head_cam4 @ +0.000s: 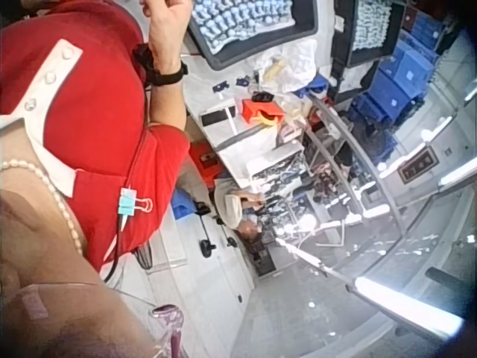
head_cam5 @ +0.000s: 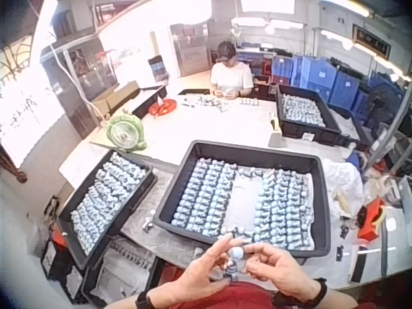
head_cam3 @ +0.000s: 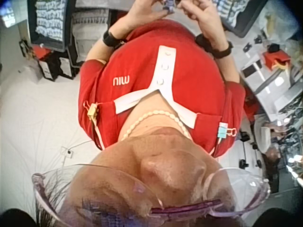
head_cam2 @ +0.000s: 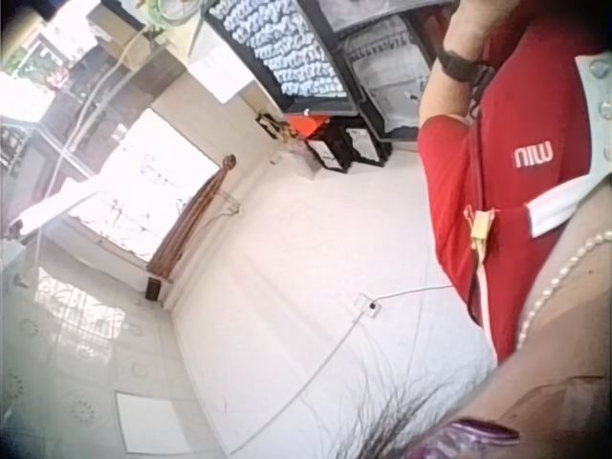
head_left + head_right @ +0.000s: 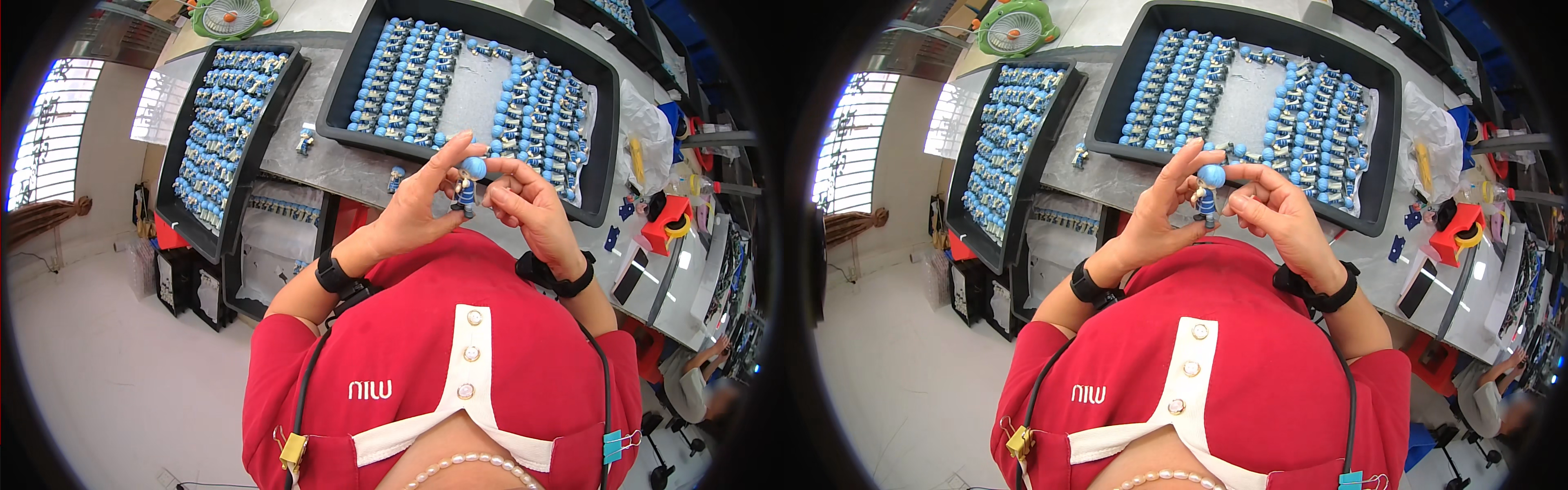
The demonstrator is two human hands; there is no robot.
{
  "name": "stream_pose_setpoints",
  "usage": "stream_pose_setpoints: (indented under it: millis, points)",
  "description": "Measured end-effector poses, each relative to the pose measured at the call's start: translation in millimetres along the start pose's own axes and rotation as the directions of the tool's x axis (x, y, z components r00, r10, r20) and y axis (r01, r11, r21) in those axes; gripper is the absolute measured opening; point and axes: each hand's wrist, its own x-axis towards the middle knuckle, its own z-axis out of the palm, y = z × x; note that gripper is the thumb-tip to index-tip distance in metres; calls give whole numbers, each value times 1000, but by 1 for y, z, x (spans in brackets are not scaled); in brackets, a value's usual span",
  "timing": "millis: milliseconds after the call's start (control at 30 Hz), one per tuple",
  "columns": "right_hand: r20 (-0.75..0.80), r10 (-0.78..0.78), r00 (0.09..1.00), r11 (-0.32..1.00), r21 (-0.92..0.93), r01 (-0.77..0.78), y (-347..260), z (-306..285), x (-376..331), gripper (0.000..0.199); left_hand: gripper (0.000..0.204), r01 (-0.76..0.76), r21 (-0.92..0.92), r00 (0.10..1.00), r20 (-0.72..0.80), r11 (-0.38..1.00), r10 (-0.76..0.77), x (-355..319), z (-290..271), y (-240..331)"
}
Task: Assembling small anime-style figurines by attaching heads and parts.
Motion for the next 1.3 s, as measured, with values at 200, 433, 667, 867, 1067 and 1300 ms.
stream_pose_setpoints:
  millis: [200,433,667,867,1067,1300]
  points:
    - [3,3,1000,1000,-16,-3,1,0,1,30,91,79,-134,997,22,988,-77,-3,-1,-1]
    - [15,-3,1000,1000,7,3,2,-1,4,26,84,132,-197,990,84,971,-117,-2,-3,5]
    - [-47,5,999,1000,-21,-6,-1,-10,1,23,76,285,204,956,-125,936,-264,-29,-48,-24]
    - [-69,3,998,999,-33,-5,1,-19,3,22,70,320,678,928,-85,662,-362,-83,-87,-112]
    - [-94,47,994,960,-269,-71,-4,-52,32,23,64,294,812,865,-2,504,-502,-85,-86,-155]
    - [3,117,993,657,-750,-75,19,-105,116,25,69,220,785,901,64,579,-429,-76,-64,-155]
